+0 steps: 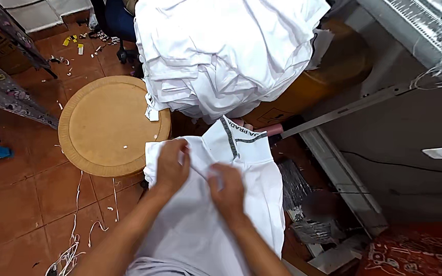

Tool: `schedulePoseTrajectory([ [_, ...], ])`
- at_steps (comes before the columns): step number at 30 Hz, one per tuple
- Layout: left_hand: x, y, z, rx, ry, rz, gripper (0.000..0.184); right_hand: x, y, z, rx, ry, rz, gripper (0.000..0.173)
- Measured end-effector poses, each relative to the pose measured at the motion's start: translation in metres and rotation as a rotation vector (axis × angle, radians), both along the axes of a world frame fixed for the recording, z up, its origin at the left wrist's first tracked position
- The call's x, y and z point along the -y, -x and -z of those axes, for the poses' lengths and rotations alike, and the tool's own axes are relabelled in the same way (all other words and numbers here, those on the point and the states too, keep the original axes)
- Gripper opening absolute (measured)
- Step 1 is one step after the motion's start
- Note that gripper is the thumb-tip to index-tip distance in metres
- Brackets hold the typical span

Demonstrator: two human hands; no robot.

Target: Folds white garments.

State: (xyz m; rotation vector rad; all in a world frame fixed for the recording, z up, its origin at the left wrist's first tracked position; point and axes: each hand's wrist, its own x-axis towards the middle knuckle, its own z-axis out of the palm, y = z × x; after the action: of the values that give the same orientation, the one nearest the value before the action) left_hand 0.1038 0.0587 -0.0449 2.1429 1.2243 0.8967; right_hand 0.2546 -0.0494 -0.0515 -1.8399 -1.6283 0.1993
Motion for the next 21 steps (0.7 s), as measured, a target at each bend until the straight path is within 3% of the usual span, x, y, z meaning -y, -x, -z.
schedulePoseTrajectory([
  [3, 0.047, -0.029, 0.033, 0.176, -0.032, 0.133, 0.023, -0.05, -0.058, -0.032, 0.059, 0.319, 0.088, 0.056],
  [6, 0.052, -0.032, 0.058, 0.097, -0.015, 0.135, 0.027, -0.09, -0.091, -0.029, 0.076, 0.541, -0.104, 0.035],
  [9, 0.051, -0.028, 0.06, -0.092, 0.177, 0.139, 0.044, -0.111, -0.116, -0.05, 0.198, 0.375, 0.026, 0.027],
  [12, 0.051, -0.031, 0.052, -0.283, 0.27, 0.21, 0.057, -0.104, -0.097, -0.056, 0.254, 0.121, 0.169, 0.031],
  [14, 0.045, -0.029, 0.049, -0.284, 0.322, 0.277, 0.056, -0.073, -0.052, -0.034, 0.298, -0.023, 0.08, 0.031],
  [16, 0.025, -0.021, 0.057, -0.182, 0.347, 0.324, 0.052, -0.04, -0.014, 0.015, 0.315, -0.122, -0.057, 0.028],
  [18, -0.005, -0.011, 0.084, -0.16, 0.351, 0.358, 0.052, -0.019, 0.001, 0.055, 0.308, 0.043, -0.104, 0.043],
  [21, -0.034, 0.005, 0.117, -0.302, 0.596, 0.356, 0.055, -0.019, 0.003, 0.065, 0.343, 0.221, -0.071, 0.069],
])
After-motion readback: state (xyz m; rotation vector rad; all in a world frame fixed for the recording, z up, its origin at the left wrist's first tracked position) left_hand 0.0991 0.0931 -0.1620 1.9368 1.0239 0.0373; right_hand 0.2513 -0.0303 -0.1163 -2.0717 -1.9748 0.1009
